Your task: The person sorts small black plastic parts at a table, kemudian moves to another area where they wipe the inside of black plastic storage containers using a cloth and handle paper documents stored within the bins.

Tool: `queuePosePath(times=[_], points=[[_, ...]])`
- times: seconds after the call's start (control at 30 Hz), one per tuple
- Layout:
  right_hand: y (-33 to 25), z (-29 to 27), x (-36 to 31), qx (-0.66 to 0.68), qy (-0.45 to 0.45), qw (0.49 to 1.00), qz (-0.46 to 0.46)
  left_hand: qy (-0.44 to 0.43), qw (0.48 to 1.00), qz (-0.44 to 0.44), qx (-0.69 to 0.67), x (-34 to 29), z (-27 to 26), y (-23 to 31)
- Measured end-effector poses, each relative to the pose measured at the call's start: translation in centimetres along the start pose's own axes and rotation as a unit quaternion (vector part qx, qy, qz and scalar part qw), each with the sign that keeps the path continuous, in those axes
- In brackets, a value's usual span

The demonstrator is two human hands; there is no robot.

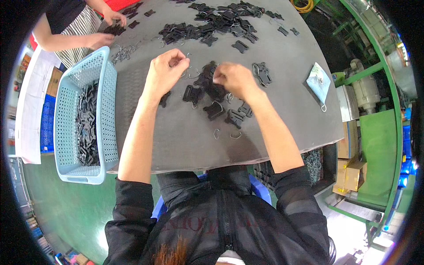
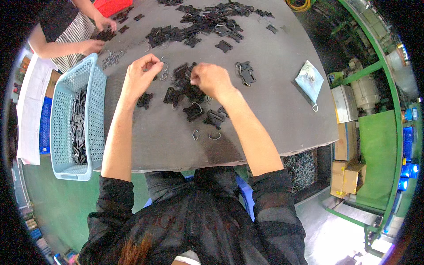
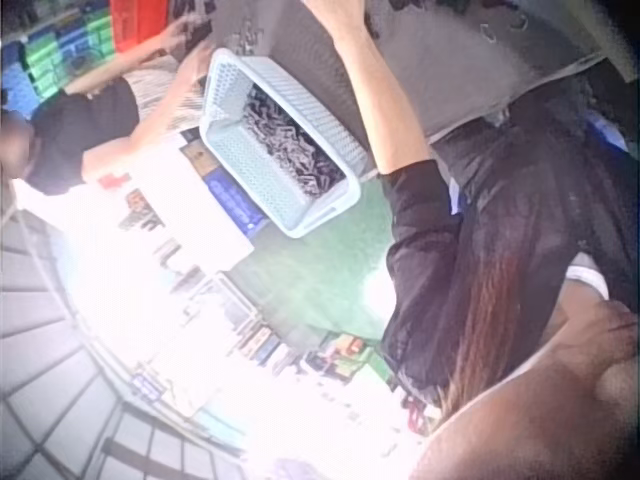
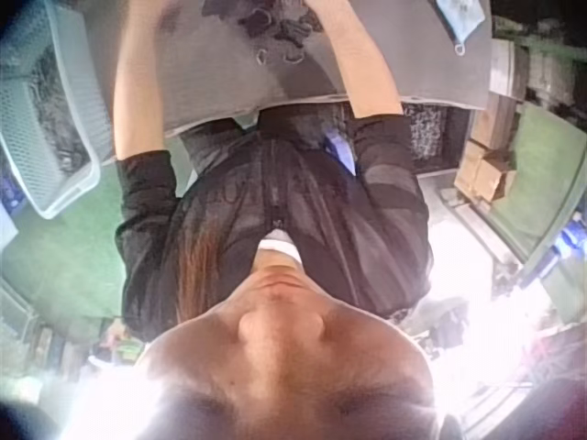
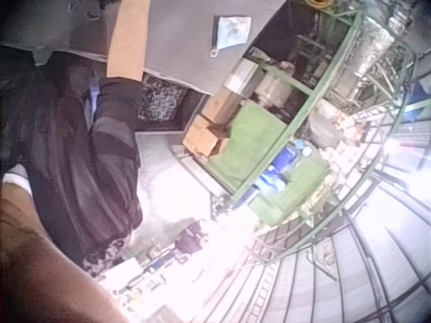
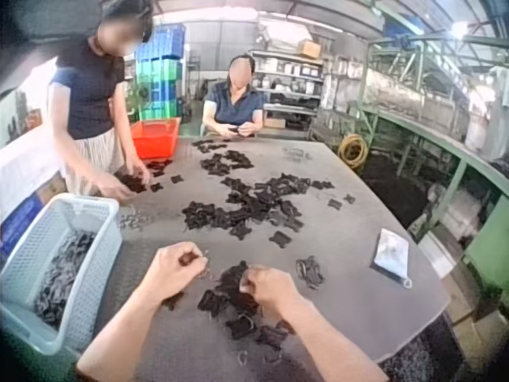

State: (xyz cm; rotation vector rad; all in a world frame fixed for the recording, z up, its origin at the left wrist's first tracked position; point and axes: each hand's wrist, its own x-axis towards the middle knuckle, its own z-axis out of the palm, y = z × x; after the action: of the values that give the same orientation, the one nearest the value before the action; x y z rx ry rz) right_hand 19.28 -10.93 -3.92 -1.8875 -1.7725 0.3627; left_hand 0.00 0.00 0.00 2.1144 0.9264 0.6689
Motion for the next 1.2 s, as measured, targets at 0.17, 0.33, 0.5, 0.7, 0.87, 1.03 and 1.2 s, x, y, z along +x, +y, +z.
queuePosePath(times=[0.17, 0.33, 0.5, 0.7, 0.87, 1.03, 1.2], points=[[-2.2, -3.7, 0.2, -0.218, -0.044, 0.973, 0.056, -0.026, 0.987, 0.013, 0.156, -1.2, 1.5, -3.2], [-2.7, -5.5, 0.1, -0.108, -0.007, 0.989, 0.099, -0.025, 0.994, 0.009, 0.108, -1.3, 2.4, -2.6], [-0.8, -5.3, -0.5, -0.024, -0.012, 0.992, 0.122, -0.002, 0.996, 0.077, 0.034, -1.7, 3.5, -1.5], [0.4, -3.5, -1.1, 0.204, 0.061, 0.973, 0.088, 0.028, 0.986, 0.134, -0.098, -1.2, 4.4, 2.0], [-1.5, -1.2, -1.8, 0.394, 0.078, 0.906, 0.134, 0.079, 0.978, 0.195, -0.005, 0.3, 4.8, 1.7], [4.4, -4.8, -3.5, 0.337, 0.203, 0.893, 0.218, 0.051, 0.990, 0.126, -0.042, 1.1, 2.3, 2.1], [10.0, -2.9, -3.3, 0.034, 0.240, 0.952, 0.190, -0.072, 0.994, 0.088, 0.002, -0.7, 5.5, 0.3]])
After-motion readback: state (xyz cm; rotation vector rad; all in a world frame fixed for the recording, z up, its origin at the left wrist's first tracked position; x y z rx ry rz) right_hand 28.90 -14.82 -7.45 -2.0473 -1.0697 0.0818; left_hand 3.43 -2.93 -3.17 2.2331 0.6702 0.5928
